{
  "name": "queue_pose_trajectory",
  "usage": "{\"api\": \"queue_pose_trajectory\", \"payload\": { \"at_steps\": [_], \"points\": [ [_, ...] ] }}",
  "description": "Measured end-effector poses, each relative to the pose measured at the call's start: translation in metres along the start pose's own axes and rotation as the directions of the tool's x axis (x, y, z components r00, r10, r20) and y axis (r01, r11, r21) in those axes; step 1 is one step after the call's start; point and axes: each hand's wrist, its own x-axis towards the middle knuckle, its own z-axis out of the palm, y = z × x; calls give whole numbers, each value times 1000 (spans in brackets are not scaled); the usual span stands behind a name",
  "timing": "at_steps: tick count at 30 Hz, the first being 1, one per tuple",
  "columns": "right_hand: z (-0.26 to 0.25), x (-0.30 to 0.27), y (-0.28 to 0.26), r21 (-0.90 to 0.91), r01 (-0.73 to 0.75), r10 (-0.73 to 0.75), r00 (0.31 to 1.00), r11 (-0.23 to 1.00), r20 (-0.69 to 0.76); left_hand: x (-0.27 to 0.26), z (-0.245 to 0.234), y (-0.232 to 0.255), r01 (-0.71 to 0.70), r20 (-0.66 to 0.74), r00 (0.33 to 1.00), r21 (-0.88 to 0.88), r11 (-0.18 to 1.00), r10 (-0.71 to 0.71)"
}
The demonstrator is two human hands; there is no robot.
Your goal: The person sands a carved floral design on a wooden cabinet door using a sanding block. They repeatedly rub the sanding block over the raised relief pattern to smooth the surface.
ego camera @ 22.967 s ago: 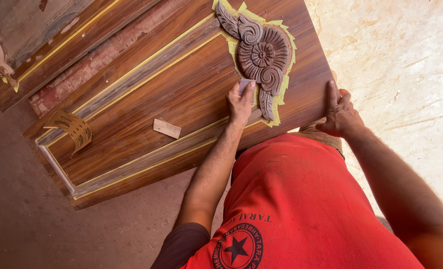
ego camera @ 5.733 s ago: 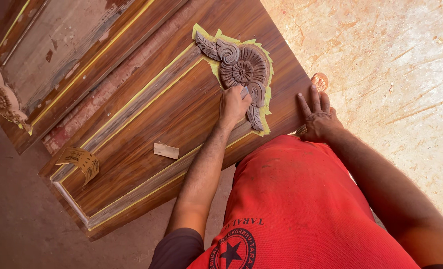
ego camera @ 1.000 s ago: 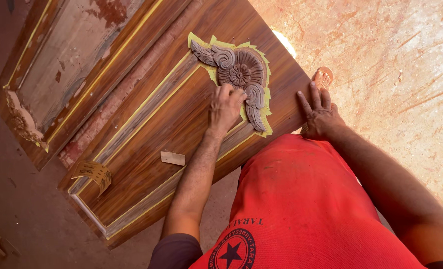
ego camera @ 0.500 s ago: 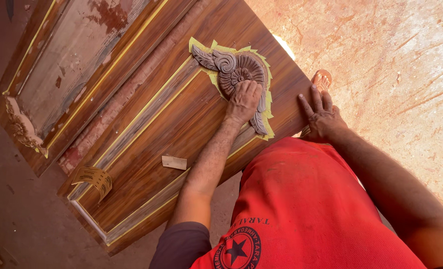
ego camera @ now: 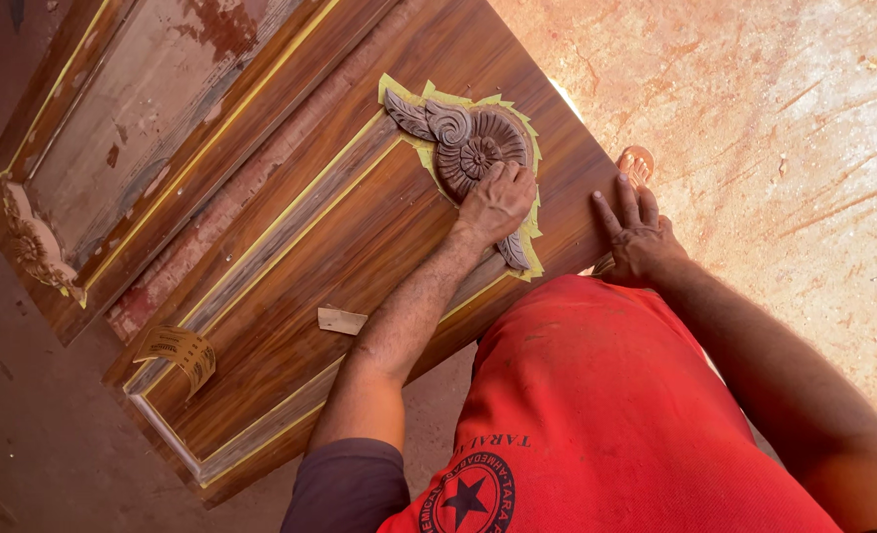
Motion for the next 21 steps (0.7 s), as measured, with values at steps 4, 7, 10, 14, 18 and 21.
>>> {"api": "queue_pose_trajectory", "payload": {
  "at_steps": [4, 7, 10, 14, 18, 21],
  "points": [
    [-7, 0, 3, -41, 43, -46, 996, 998, -72, 13, -23, 7, -93, 204, 975, 21, 995, 87],
    [-1, 2, 2, -34, 29, -31, 999, 999, -42, 15, -40, -15, 342, 209, 926, -105, 934, -315],
    [8, 3, 6, -34, 24, -26, 999, 999, -45, -2, -48, -49, 610, 125, 501, -753, 247, -857],
    [3, 6, 4, -50, 23, -25, 999, 998, -46, -39, -51, -51, 619, 94, 547, -714, 327, -832],
    [7, 7, 3, -41, 13, -13, 1000, 999, -10, -45, -34, -16, 603, 43, 627, -659, 450, -778],
    [6, 9, 4, -68, 11, -12, 1000, 998, -12, -41, -25, 4, 633, 97, 484, -725, 271, -870]
  ]
}}
